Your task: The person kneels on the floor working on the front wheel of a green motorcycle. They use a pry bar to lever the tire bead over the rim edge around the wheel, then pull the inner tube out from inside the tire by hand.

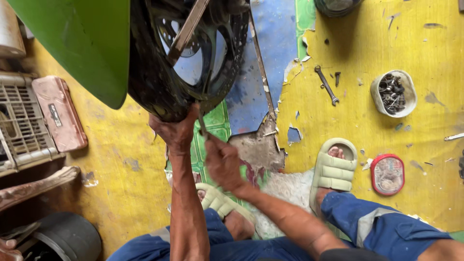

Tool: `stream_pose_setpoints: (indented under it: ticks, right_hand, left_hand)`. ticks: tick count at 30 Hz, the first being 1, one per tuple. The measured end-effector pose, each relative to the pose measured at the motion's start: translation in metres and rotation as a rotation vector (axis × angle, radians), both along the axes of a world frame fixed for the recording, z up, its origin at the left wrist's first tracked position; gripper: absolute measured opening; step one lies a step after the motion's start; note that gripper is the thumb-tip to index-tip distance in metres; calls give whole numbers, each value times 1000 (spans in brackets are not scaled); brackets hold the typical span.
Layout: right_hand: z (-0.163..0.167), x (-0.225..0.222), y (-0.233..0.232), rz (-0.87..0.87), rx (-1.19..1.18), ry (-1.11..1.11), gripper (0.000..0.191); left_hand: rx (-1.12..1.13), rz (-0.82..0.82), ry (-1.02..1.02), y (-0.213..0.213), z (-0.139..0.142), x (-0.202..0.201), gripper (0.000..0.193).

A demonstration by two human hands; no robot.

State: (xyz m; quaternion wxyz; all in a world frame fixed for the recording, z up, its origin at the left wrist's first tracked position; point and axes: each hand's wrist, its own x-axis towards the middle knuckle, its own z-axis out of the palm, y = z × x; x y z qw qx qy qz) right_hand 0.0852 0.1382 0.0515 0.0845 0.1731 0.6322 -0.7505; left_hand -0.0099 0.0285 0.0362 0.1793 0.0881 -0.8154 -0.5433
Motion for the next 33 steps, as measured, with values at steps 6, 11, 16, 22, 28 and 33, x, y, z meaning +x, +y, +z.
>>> stream_pose_setpoints:
  ticks: [6,11,16,22,28,33]
  right_hand:
    - [-2,-11,17,99,-57,-27,38]
    - [7,-69,100,578,235,-110,41]
    - [29,-91,128,788,238,-196,43]
    - [25,-101,139,861,269,-277,42]
    - [-12,-21,48,262,168,72,38]
    - [-58,-7,32,191,-19,110,36]
  left_hand:
    - [244,-47,-40,-5,0,-2,42]
    - [167,-91,59,-7,0,-8,44]
    - [190,-110,12,0,0,6,42]
    - [254,-133,31,-1,0,2,46]
    - [227,-89,46,-5,-4,-1,46]
    - [252,-85,17,-13,-8,-4,50]
